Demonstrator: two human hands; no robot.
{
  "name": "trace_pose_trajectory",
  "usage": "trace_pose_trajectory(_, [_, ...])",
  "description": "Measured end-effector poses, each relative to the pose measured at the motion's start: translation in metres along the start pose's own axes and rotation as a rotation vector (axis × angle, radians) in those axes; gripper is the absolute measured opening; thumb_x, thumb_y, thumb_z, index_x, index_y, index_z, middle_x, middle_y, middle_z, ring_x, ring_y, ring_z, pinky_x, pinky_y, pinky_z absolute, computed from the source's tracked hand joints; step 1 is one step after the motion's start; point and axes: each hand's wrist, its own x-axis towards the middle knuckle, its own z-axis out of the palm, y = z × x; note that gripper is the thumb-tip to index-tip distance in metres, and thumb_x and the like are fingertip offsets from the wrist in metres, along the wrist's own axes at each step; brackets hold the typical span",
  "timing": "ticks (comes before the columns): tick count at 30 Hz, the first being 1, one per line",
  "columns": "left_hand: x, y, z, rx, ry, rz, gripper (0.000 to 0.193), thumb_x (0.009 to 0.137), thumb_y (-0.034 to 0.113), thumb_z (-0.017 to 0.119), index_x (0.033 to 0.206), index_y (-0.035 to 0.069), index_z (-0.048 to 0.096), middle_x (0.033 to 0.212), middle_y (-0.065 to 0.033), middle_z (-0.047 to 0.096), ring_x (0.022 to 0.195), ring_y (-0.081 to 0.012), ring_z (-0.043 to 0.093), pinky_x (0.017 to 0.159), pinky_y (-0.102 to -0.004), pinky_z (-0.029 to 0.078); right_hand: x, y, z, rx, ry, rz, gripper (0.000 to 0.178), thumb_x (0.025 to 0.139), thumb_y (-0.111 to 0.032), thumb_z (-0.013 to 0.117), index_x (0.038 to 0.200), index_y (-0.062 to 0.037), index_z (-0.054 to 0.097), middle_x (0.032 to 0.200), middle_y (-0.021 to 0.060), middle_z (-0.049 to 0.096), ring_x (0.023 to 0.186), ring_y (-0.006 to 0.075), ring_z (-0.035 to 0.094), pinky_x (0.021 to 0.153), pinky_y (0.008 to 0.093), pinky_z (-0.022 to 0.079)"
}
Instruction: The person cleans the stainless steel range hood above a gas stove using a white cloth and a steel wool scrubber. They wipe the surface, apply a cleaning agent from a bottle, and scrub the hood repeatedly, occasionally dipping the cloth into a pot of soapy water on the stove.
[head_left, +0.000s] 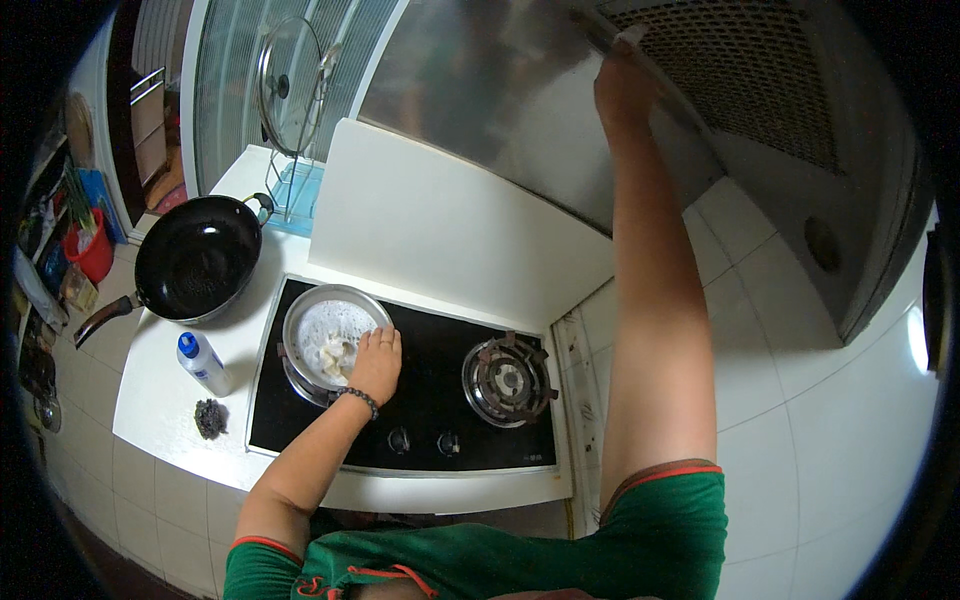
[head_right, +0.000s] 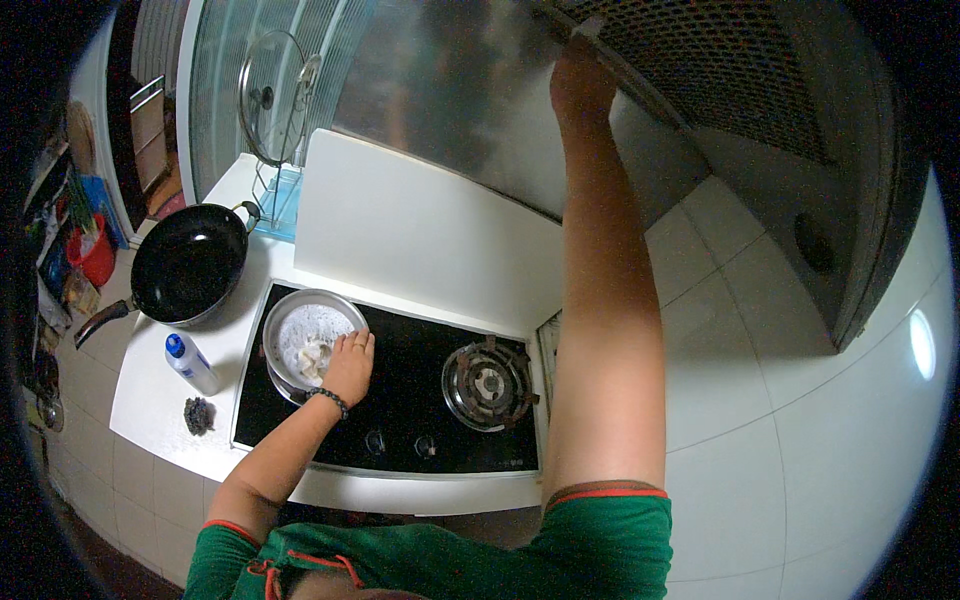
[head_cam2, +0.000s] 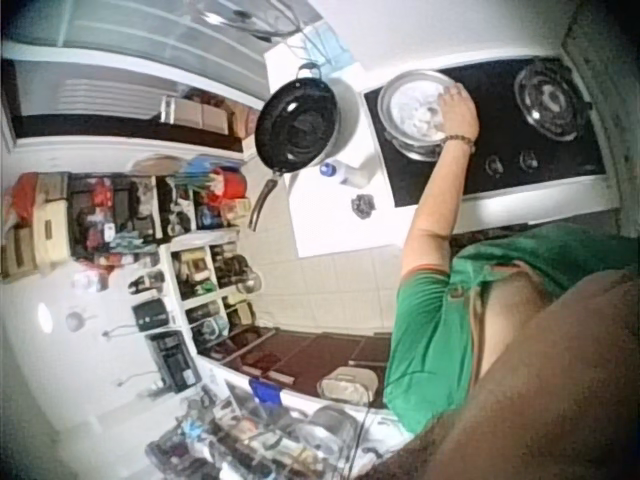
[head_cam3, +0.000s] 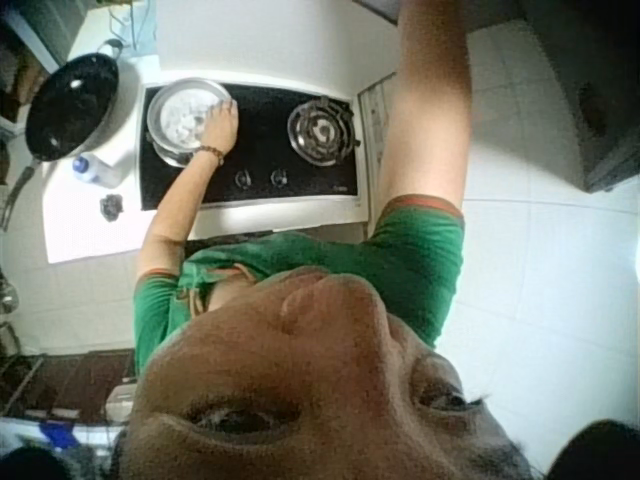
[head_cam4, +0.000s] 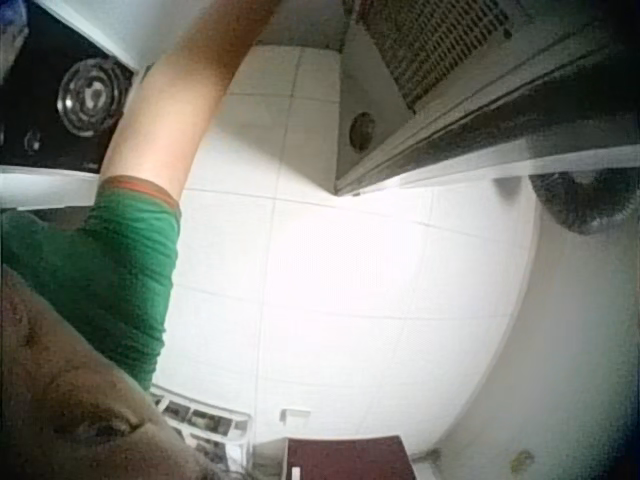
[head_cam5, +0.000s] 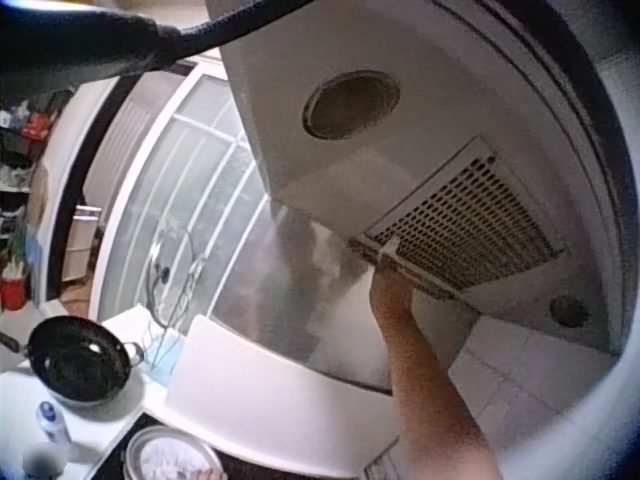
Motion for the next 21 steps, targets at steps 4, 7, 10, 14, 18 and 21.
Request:
trace_pose_trajectory(4, [-0.001,-0.001,0.002,-0.011,0.006,-0.004,0.050,0.081,0.008,0.049,0.129,-0.006,0.043,0.134,-0.0200,0.044,0.123,-0.0326,0.042,0.106,-0.0442,0.028,-0.009,0.008,-0.004,-0.047,0.004,0.038,0.041,0.086,-0.013,0.058,0.120,0.0051,0.046,0.096,0.0217,0.065,0.077,0.0308,0.067,0.057,0.0386,0.056])
trace_pose_trajectory(7, [-0.004,-0.006,0.002,-0.010,0.037,-0.018,0.047,0.082,0.008,0.048,0.126,-0.006,0.046,0.132,-0.0199,0.045,0.120,-0.0323,0.044,0.104,-0.0454,0.030,0.007,0.000,-0.030,0.004,0.175,0.086,0.036,0.086,-0.013,0.057,0.114,0.0059,0.045,0.089,0.0185,0.065,0.071,0.0281,0.067,0.050,0.0341,0.054])
trace_pose_trajectory(10, [-0.004,-0.002,0.004,0.008,0.056,0.006,0.045,0.082,0.009,0.048,0.125,-0.006,0.047,0.131,-0.0198,0.046,0.118,-0.0320,0.046,0.103,-0.0460,0.031,0.019,0.006,-0.030,-0.013,0.097,0.064,0.023,0.086,-0.010,0.056,0.102,0.0055,0.050,0.078,0.0159,0.064,0.064,0.0274,0.066,0.047,0.0336,0.053])
trace_pose_trajectory(14, [-0.001,0.002,0.001,0.022,0.055,0.031,0.046,0.082,0.010,0.049,0.125,-0.006,0.047,0.132,-0.0199,0.045,0.118,-0.0320,0.046,0.103,-0.0463,0.031,0.008,0.004,0.004,-0.039,-0.005,0.037,0.021,0.087,-0.007,0.051,0.104,0.0055,0.053,0.088,0.0208,0.064,0.066,0.0291,0.066,0.050,0.0374,0.054])
trace_pose_trajectory(18, [-0.008,-0.005,0.007,-0.015,0.056,-0.026,0.047,0.081,0.011,0.050,0.126,-0.005,0.047,0.132,-0.0195,0.045,0.118,-0.0322,0.045,0.103,-0.0470,0.031,-0.005,-0.019,-0.017,0.499,-0.267,0.289,0.036,0.091,-0.015,0.049,0.121,0.0035,0.048,0.114,0.0240,0.058,0.097,0.0332,0.062,0.073,0.0431,0.053])
trace_pose_trajectory(21, [-0.001,0.002,0.004,-0.097,0.063,-0.037,0.050,0.081,0.016,0.057,0.126,-0.003,0.047,0.131,-0.0184,0.046,0.120,-0.0321,0.044,0.103,-0.0467,0.030,-0.026,0.005,-0.019,1.439,-0.248,0.698,0.040,0.094,-0.024,0.044,0.128,-0.0029,0.045,0.113,0.0156,0.056,0.095,0.0243,0.059,0.067,0.0364,0.049])
